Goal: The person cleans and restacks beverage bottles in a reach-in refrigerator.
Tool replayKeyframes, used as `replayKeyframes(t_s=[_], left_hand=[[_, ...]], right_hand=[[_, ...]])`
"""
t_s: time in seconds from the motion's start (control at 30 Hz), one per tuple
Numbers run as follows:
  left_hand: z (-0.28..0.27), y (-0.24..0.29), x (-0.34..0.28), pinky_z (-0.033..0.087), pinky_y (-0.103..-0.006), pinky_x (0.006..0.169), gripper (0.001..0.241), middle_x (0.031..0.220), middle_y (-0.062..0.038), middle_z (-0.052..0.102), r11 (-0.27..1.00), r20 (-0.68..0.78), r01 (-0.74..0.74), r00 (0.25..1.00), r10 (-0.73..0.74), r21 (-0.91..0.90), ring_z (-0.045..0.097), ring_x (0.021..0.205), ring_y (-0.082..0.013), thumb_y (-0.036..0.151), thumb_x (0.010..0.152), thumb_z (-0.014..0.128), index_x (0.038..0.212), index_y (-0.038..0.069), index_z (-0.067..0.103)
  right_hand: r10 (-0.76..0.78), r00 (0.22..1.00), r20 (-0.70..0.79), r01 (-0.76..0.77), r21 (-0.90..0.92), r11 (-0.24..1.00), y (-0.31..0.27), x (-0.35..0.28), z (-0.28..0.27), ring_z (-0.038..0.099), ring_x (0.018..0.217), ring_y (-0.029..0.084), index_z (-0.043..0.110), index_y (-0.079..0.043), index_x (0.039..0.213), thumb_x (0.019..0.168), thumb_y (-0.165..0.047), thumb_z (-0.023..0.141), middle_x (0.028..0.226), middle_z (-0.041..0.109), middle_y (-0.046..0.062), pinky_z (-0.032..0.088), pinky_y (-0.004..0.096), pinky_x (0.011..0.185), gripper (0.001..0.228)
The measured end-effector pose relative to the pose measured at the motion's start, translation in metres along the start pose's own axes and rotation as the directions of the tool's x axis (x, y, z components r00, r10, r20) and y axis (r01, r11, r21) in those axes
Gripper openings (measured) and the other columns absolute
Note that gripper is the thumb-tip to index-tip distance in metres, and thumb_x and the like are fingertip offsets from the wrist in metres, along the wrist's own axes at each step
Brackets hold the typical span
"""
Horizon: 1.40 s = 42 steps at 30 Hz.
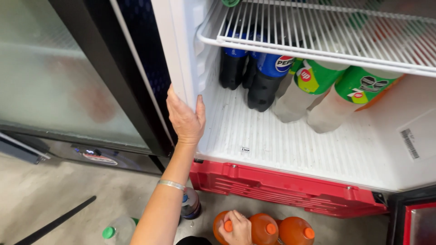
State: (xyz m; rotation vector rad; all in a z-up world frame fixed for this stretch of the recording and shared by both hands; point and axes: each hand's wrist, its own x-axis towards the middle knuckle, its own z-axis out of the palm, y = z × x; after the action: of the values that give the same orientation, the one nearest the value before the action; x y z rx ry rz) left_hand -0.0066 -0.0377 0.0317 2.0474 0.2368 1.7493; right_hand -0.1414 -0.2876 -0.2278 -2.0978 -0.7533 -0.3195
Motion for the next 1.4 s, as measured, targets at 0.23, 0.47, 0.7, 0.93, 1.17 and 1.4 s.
replayKeyframes(t_s=[0.23, 0.47, 0.7, 0.93, 1.17, 1.4], left_hand=[[0.000, -0.002, -0.001, 0.051, -0.0498, 0.098, 0.077, 0.128, -0.027, 0.056, 1.000, 0.005, -0.009, 1.000, 0.009, 0.008, 0.060, 0.114, -0.0457, 0.013, 0.097, 0.075, 0.153, -0.005, 0.026], [0.000, -0.004, -0.002, 0.050, -0.0513, 0.099, 0.078, 0.132, -0.030, 0.055, 0.999, 0.023, -0.023, 0.999, 0.022, 0.027, 0.058, 0.117, -0.0477, 0.014, 0.097, 0.075, 0.153, -0.007, 0.024], [0.002, -0.008, -0.002, 0.047, -0.0524, 0.105, 0.079, 0.136, -0.032, 0.052, 0.998, 0.030, -0.066, 0.997, 0.065, 0.024, 0.056, 0.121, -0.0488, 0.015, 0.099, 0.074, 0.154, -0.009, 0.022], [0.000, -0.008, -0.004, 0.046, -0.0519, 0.107, 0.079, 0.140, -0.032, 0.050, 0.997, 0.027, -0.071, 0.997, 0.071, 0.037, 0.055, 0.123, -0.0482, 0.015, 0.101, 0.074, 0.155, -0.009, 0.021], [0.001, -0.007, -0.004, 0.047, -0.0516, 0.105, 0.080, 0.139, -0.031, 0.051, 0.998, 0.040, -0.058, 0.998, 0.057, 0.033, 0.056, 0.122, -0.0477, 0.015, 0.100, 0.074, 0.155, -0.009, 0.020], [0.001, -0.004, -0.004, 0.047, -0.0520, 0.105, 0.082, 0.138, -0.030, 0.051, 0.999, 0.036, -0.040, 0.999, 0.039, 0.036, 0.055, 0.122, -0.0474, 0.013, 0.099, 0.076, 0.156, -0.007, 0.020]], right_hand=[[0.086, 0.996, 0.038, -0.086, -0.008, 0.996, 0.019, -0.008, 0.020, 0.067, 0.063, 0.033, 0.059, -0.011, 0.069, 0.065, -0.020, 0.084, 0.068, 0.065, 0.007, 0.057, 0.042, 0.062, 0.027], [0.055, 0.998, 0.043, -0.053, -0.040, 0.998, 0.026, 0.005, 0.037, 0.067, 0.064, 0.035, 0.061, -0.011, 0.072, 0.067, -0.021, 0.084, 0.071, 0.064, 0.009, 0.057, 0.043, 0.063, 0.026], [0.069, 0.996, 0.065, -0.068, -0.017, 0.998, 0.034, 0.010, 0.054, 0.069, 0.068, 0.034, 0.062, -0.012, 0.075, 0.067, -0.025, 0.084, 0.071, 0.064, 0.007, 0.058, 0.045, 0.064, 0.027], [0.165, 0.928, 0.333, -0.117, -0.161, 0.980, 0.014, 0.028, 0.033, 0.068, 0.080, 0.037, 0.061, -0.010, 0.088, 0.078, -0.040, 0.085, 0.087, 0.064, 0.012, 0.056, 0.048, 0.075, 0.040], [0.119, 0.905, 0.408, -0.158, 0.064, 0.985, -0.030, 0.094, -0.081, 0.069, 0.087, 0.034, 0.069, -0.008, 0.101, 0.082, -0.028, 0.078, 0.094, 0.067, 0.015, 0.056, 0.045, 0.075, 0.029], [-0.282, 0.668, -0.689, 0.054, -0.333, 0.941, -0.005, 0.276, -0.289, 0.061, 0.077, 0.020, 0.062, -0.003, 0.096, 0.096, -0.002, 0.074, 0.087, 0.060, 0.010, 0.049, 0.034, 0.072, 0.012]])
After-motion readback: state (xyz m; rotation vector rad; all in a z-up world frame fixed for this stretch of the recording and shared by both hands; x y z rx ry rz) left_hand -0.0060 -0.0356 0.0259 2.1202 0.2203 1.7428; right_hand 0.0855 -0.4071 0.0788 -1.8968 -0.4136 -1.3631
